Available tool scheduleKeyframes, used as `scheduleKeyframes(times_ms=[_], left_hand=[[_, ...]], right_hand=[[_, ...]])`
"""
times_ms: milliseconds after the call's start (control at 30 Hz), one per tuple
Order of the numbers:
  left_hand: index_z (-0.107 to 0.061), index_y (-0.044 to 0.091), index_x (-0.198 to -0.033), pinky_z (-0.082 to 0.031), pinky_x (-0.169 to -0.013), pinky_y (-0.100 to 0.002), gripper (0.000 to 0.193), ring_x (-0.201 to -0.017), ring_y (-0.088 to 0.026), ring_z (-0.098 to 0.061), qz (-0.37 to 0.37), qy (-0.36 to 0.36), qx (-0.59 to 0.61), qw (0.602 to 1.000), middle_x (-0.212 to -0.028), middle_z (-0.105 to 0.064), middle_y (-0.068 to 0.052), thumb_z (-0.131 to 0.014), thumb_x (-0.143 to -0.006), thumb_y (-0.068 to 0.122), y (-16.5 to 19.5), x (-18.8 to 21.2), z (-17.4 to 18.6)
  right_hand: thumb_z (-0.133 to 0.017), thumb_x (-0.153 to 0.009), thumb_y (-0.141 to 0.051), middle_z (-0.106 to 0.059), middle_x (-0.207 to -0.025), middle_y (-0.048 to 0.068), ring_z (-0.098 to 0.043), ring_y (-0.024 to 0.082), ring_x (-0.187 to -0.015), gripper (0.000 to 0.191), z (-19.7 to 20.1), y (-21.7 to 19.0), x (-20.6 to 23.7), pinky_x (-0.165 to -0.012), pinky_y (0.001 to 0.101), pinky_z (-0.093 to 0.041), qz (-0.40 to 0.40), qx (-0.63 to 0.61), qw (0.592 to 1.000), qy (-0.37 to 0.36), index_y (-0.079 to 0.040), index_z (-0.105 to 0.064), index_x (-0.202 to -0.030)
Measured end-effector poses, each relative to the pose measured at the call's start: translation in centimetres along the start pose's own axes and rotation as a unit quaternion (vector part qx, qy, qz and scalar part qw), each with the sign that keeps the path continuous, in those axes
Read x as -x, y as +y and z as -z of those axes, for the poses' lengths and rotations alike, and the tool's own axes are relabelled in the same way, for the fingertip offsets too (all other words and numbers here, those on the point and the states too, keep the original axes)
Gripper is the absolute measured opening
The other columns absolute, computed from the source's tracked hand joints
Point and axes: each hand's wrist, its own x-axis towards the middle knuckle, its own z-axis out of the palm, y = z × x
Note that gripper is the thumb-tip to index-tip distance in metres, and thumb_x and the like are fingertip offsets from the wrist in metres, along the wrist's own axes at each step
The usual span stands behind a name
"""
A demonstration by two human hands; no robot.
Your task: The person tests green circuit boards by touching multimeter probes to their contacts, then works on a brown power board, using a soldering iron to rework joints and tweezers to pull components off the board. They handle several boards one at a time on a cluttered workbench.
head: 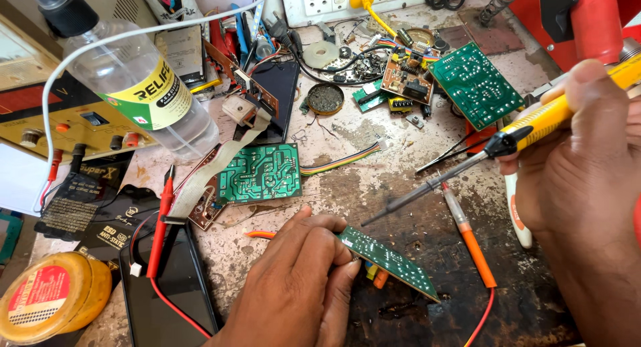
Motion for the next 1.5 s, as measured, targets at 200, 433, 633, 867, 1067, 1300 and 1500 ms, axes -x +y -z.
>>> scheduleKeyframes(times_ms=[200, 433, 633, 867, 1067, 1300, 1500], left_hand=[[-0.054, 0.004, -0.096, -0.044, -0.109, -0.052, 0.022, -0.107, -0.037, -0.070, -0.001, 0.003, -0.002, 1.000, -0.106, -0.066, -0.017, -0.074, -0.085, 0.006, -0.1, 0.1, -0.2], [-0.054, 0.003, -0.099, -0.049, -0.111, -0.053, 0.022, -0.105, -0.042, -0.067, -0.022, 0.021, -0.007, 1.000, -0.107, -0.064, -0.018, -0.072, -0.087, 0.006, -0.1, 0.2, -0.1], [-0.055, 0.002, -0.102, -0.049, -0.107, -0.051, 0.022, -0.100, -0.041, -0.066, -0.023, 0.017, 0.007, 1.000, -0.104, -0.065, -0.016, -0.072, -0.090, 0.007, 0.1, -0.1, 0.1], [-0.055, 0.002, -0.103, -0.051, -0.089, -0.048, 0.024, -0.094, -0.039, -0.062, -0.036, 0.022, 0.009, 0.999, -0.095, -0.060, -0.016, -0.073, -0.088, 0.008, 0.3, -0.2, 0.6], [-0.055, 0.003, -0.099, -0.050, -0.079, -0.046, 0.019, -0.091, -0.037, -0.063, -0.017, 0.031, 0.019, 0.999, -0.095, -0.061, -0.015, -0.070, -0.090, 0.006, 0.3, -0.2, 0.5], [-0.051, 0.003, -0.094, -0.050, -0.080, -0.048, 0.019, -0.089, -0.038, -0.061, -0.030, 0.069, 0.003, 0.997, -0.092, -0.059, -0.016, -0.068, -0.086, 0.004, 0.2, -0.4, 0.1], [-0.050, 0.003, -0.091, -0.047, -0.071, -0.049, 0.021, -0.082, -0.038, -0.060, 0.002, 0.081, -0.009, 0.997, -0.086, -0.056, -0.016, -0.069, -0.081, 0.003, 0.3, -0.8, 0.2]], right_hand=[[-0.053, -0.118, -0.041, -0.053, -0.087, 0.009, -0.058, 0.022, -0.072, 0.037, 1.4, 0.7, 0.4, -0.060, 0.0376, -0.049, 0.040, 0.001, 0.998, -0.057, -0.006, -0.050, -0.107], [-0.044, -0.118, -0.041, -0.060, -0.091, 0.010, -0.063, 0.020, -0.076, 0.035, 2.1, -0.2, 1.3, -0.072, 0.0347, -0.050, 0.093, 0.085, 0.989, -0.082, -0.006, -0.050, -0.120], [-0.036, -0.119, -0.039, -0.068, -0.093, 0.013, -0.068, 0.018, -0.079, 0.037, 2.7, -4.4, 4.4, -0.084, 0.0318, -0.051, 0.162, 0.400, 0.896, -0.102, -0.007, -0.050, -0.131], [-0.070, -0.084, -0.008, -0.069, -0.123, 0.022, -0.071, 0.026, -0.115, 0.038, -0.9, -4.3, 11.8, -0.102, 0.0359, -0.056, 0.085, 0.245, 0.959, -0.113, -0.009, -0.054, -0.118], [-0.085, -0.073, 0.001, -0.075, -0.109, 0.018, -0.076, 0.023, -0.107, 0.051, -1.7, -1.2, 14.1, -0.097, 0.0346, -0.060, 0.173, 0.312, 0.927, -0.113, -0.008, -0.056, -0.115], [-0.091, -0.070, -0.002, -0.076, -0.107, 0.017, -0.078, 0.021, -0.101, 0.052, -1.9, -0.7, 14.8, -0.090, 0.0309, -0.062, 0.227, 0.309, 0.914, -0.136, -0.005, -0.059, -0.112], [-0.089, -0.073, 0.000, -0.075, -0.103, 0.016, -0.078, 0.024, -0.103, 0.050, -3.4, -0.6, 15.0, -0.090, 0.0328, -0.065, 0.231, 0.300, 0.917, -0.121, -0.006, -0.060, -0.113]])
